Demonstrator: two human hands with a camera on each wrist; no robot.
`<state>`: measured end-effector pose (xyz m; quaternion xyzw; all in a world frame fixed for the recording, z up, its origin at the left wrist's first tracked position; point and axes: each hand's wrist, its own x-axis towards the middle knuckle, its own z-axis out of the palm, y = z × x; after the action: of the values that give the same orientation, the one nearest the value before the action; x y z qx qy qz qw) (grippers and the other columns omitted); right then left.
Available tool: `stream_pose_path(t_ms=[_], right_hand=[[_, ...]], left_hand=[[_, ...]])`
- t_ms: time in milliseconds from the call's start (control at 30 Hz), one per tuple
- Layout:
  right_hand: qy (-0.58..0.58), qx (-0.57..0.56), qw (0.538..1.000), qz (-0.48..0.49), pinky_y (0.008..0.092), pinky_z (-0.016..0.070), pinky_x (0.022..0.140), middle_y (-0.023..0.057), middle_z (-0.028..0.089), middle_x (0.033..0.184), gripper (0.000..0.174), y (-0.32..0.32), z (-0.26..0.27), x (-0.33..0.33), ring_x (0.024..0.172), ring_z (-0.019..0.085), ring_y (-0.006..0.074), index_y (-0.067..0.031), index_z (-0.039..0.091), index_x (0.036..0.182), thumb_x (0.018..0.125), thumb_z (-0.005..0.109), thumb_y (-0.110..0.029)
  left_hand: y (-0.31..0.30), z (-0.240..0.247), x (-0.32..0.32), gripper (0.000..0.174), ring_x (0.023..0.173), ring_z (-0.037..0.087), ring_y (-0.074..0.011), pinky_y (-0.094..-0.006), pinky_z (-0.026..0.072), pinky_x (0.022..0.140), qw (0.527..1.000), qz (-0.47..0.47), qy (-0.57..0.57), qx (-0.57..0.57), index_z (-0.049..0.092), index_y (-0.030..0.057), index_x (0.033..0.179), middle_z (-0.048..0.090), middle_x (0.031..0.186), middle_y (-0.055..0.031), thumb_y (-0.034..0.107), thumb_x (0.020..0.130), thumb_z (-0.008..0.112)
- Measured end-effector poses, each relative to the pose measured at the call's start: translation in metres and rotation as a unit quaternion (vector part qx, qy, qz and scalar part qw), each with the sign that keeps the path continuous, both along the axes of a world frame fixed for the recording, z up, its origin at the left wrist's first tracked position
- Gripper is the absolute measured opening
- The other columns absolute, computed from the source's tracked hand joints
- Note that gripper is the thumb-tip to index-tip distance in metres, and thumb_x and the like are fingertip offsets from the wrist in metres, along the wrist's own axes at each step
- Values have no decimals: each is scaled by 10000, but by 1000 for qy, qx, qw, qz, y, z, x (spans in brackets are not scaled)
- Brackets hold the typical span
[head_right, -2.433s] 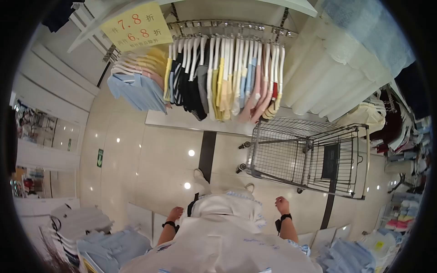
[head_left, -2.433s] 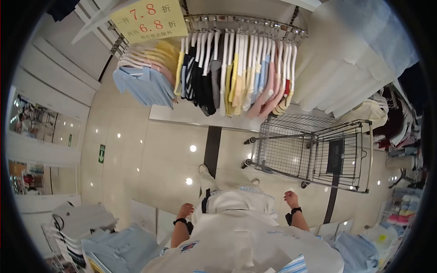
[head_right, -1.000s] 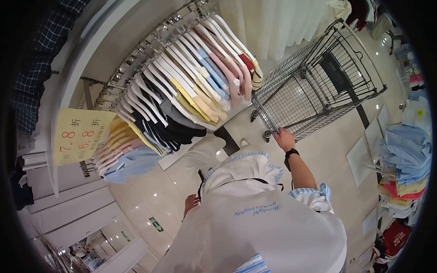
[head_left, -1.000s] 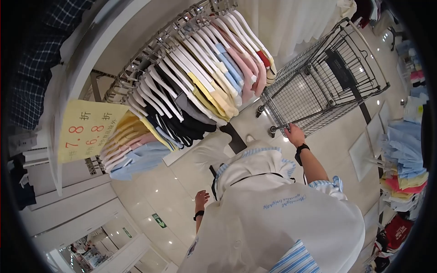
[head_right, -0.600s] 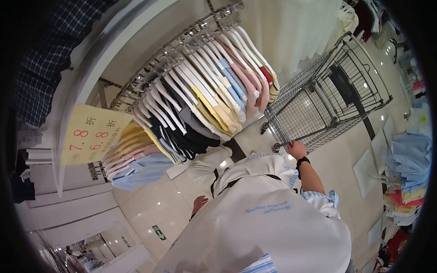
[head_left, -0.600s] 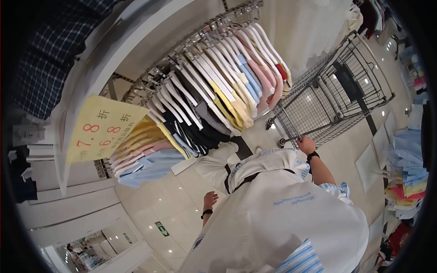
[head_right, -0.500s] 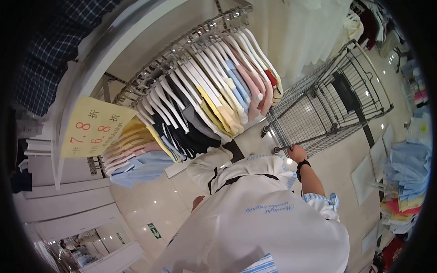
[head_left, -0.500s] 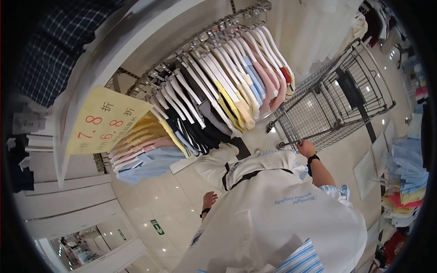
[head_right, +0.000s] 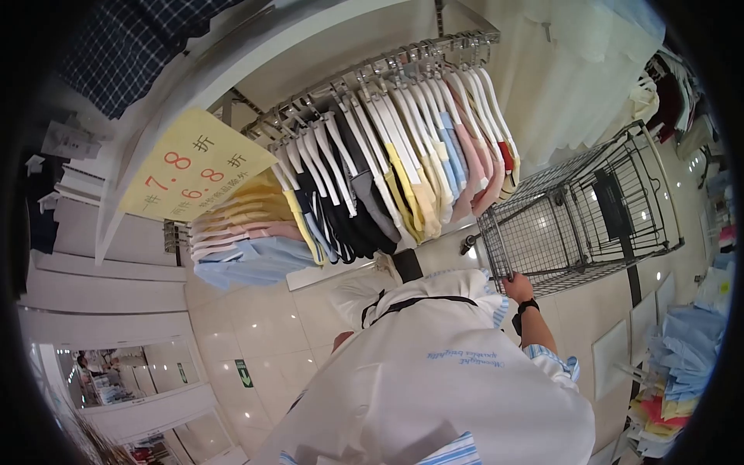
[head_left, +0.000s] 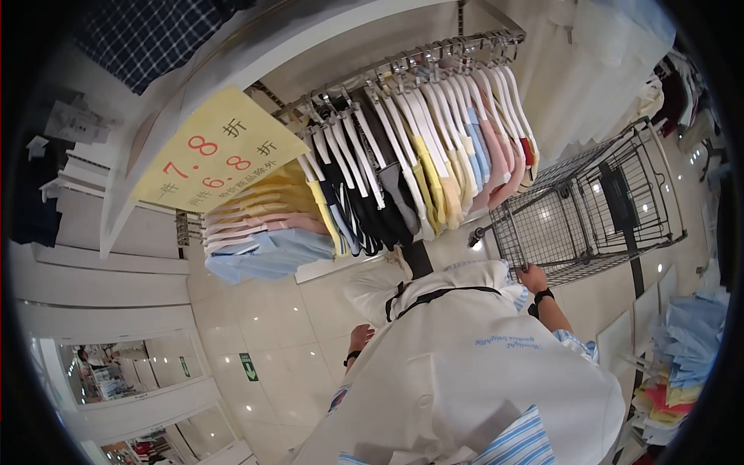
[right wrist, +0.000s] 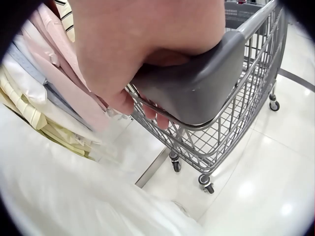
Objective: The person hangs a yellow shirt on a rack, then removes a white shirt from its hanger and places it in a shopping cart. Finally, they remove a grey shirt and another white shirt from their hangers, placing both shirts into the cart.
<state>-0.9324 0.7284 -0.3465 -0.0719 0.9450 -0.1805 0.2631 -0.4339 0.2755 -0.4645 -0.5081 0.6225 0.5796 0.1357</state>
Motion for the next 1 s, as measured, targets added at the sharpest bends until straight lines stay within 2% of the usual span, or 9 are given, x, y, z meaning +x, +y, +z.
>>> stream_pose_path(t_ms=[100,200,267,500,567,600,633,733,1000], right_hand=[[0,-9,1000,3,522,560,875,276,739,985,445,4,-10,-3,990,704,449,13,726,1056,883,697,-395],[29,-5,1000,7,520,566,839,271,738,934,416,5,-13,-1,947,715,441,11,742,1020,886,703,-381],[48,-1,999,23,520,568,820,267,736,895,386,8,-19,2,915,717,444,8,751,983,891,699,-364],[62,-32,996,57,560,558,836,326,704,906,345,18,-23,2,914,695,492,48,745,940,918,670,-288],[76,-28,994,69,562,557,836,327,703,905,352,18,-24,5,914,696,492,50,745,938,918,670,-294],[80,-29,994,63,562,558,835,327,703,904,358,18,-27,5,912,695,494,51,744,933,919,669,-299],[81,-29,995,58,563,558,835,328,703,902,365,23,-29,7,910,695,495,52,743,929,920,667,-304],[57,-11,997,46,566,559,835,328,704,900,377,24,-21,9,907,694,499,57,740,915,925,662,-312],[73,67,994,50,559,578,839,284,734,922,394,8,1,18,906,715,473,20,749,963,946,648,-361]], left_hand=[[23,7,4,406,1052,698,-273,-392,558,899,998,-19,57,1,628,-19,1269,712,1176,-160,280,995,607],[43,1,10,333,1045,705,-272,-381,560,877,993,84,81,-16,695,10,1138,730,1098,-165,283,976,593],[40,-35,20,300,1032,709,-274,-387,564,865,986,-149,-28,-66,732,54,1040,736,1039,-173,296,951,579],[49,-38,14,267,993,705,-287,-404,563,841,864,-442,-113,-212,730,87,982,727,991,-180,305,919,589],[49,-21,21,269,955,715,-263,-411,553,812,989,-129,-23,-66,684,102,1119,741,1018,-125,303,956,614],[46,-20,23,291,937,720,-251,-415,548,798,999,37,25,13,662,109,1188,748,1032,-98,302,974,626],[40,-19,24,362,941,717,-218,-384,532,804,1000,-4,-24,13,610,115,1291,743,1081,-69,323,995,625],[51,47,8,363,922,725,-201,-363,528,784,976,201,1,82,621,115,1274,748,1057,-67,333,983,635],[107,86,34,334,928,724,-190,-363,543,800,964,249,-49,83,641,117,1240,750,1055,-61,329,982,645]])
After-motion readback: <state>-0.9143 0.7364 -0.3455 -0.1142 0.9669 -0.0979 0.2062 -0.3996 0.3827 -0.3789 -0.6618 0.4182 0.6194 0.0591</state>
